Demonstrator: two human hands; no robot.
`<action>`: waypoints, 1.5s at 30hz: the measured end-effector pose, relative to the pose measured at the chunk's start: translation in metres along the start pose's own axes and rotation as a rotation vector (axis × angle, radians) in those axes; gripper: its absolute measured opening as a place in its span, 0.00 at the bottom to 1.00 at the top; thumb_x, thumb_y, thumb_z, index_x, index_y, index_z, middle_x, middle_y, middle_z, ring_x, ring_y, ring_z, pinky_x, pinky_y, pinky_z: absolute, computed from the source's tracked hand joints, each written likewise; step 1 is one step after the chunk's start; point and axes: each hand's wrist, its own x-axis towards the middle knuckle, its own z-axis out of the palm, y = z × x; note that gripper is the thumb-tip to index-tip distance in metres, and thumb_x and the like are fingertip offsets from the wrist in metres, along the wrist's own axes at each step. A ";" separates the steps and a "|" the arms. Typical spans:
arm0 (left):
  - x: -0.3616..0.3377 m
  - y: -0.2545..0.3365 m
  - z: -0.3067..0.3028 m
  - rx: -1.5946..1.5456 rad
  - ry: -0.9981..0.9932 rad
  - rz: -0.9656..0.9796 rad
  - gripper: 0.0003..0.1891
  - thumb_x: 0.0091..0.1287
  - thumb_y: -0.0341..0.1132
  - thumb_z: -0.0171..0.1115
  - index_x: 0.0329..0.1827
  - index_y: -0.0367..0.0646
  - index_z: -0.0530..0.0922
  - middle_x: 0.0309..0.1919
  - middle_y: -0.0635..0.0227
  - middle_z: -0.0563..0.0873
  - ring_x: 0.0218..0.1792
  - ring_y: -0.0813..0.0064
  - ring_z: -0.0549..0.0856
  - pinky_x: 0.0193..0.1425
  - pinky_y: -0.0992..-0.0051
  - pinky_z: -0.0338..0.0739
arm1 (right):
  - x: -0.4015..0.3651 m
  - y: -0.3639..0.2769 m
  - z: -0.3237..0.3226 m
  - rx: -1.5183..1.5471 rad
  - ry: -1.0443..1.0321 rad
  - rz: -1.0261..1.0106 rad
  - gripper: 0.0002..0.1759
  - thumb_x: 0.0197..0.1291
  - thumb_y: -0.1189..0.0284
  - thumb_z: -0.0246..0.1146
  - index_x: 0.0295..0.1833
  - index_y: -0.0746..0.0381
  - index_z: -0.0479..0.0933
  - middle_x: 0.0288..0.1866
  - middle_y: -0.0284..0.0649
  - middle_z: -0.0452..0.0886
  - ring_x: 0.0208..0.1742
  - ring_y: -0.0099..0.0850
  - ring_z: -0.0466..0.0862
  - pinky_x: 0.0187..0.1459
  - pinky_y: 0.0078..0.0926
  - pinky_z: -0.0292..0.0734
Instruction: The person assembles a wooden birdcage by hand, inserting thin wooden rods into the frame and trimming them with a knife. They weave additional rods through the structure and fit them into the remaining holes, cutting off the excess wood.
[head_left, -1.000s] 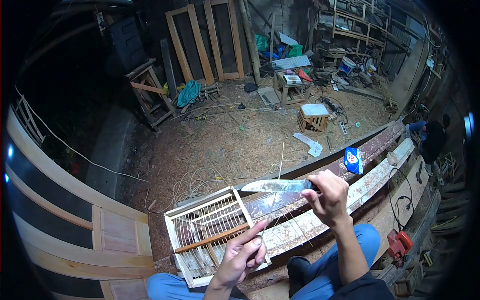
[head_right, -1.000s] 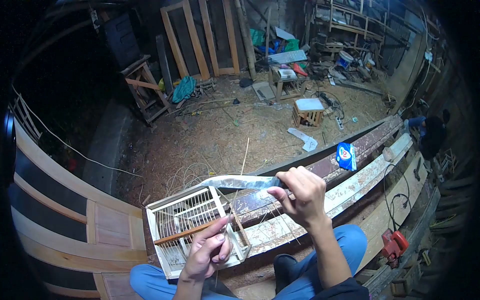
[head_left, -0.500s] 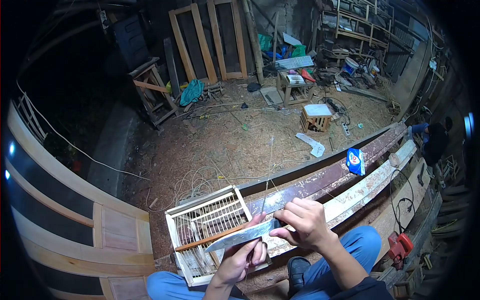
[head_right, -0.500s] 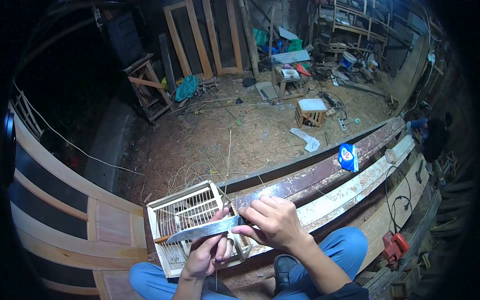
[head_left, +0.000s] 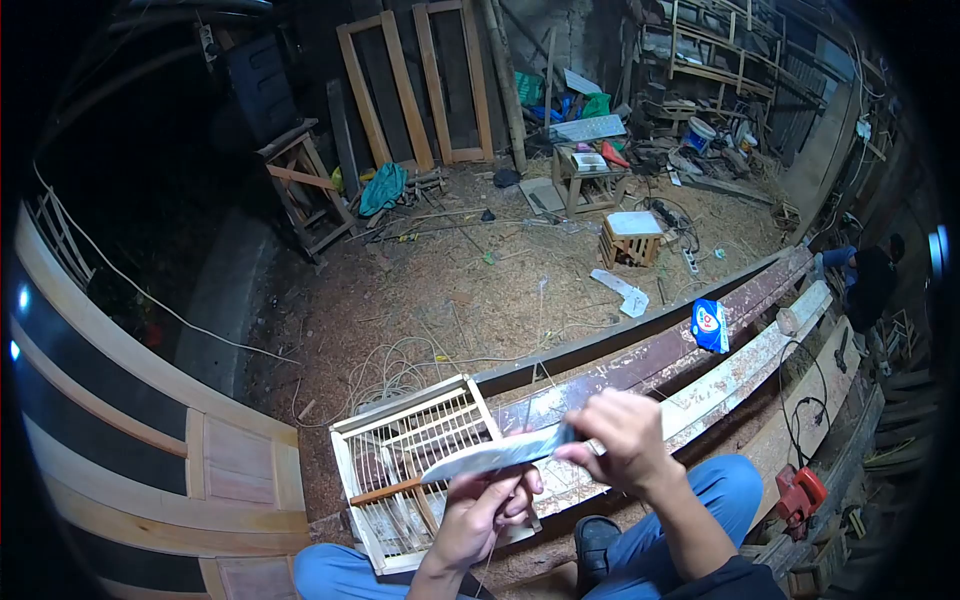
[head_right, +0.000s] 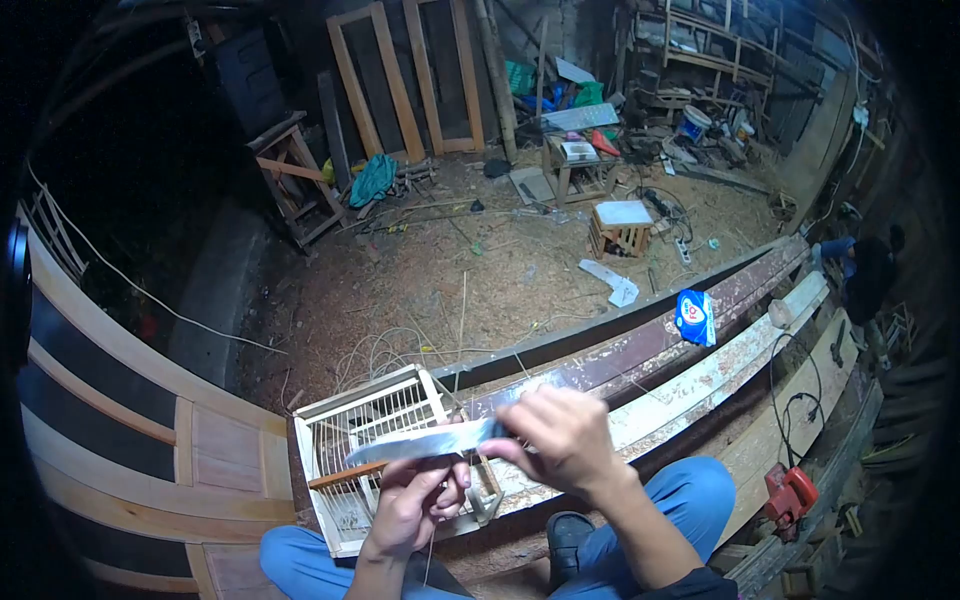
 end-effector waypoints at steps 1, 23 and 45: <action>-0.001 0.003 0.004 -0.049 0.026 -0.022 0.28 0.84 0.27 0.49 0.86 0.39 0.58 0.46 0.57 0.81 0.29 0.85 0.67 0.31 0.84 0.64 | -0.002 -0.005 0.005 0.018 -0.036 -0.028 0.23 0.59 0.50 0.74 0.40 0.60 0.82 0.27 0.37 0.76 0.26 0.37 0.78 0.28 0.36 0.72; -0.007 0.000 0.002 0.049 0.025 -0.004 0.28 0.84 0.27 0.49 0.86 0.39 0.59 0.39 0.63 0.76 0.28 0.86 0.66 0.31 0.86 0.59 | 0.001 -0.008 0.003 0.013 -0.019 -0.036 0.22 0.57 0.48 0.75 0.38 0.56 0.83 0.27 0.32 0.74 0.27 0.31 0.78 0.27 0.31 0.71; -0.008 0.007 0.003 0.050 0.027 0.002 0.26 0.83 0.29 0.50 0.84 0.44 0.65 0.33 0.66 0.76 0.23 0.88 0.63 0.25 0.86 0.58 | 0.003 0.017 -0.005 -0.128 0.103 0.063 0.20 0.61 0.49 0.73 0.39 0.56 0.83 0.26 0.34 0.75 0.27 0.33 0.78 0.29 0.34 0.71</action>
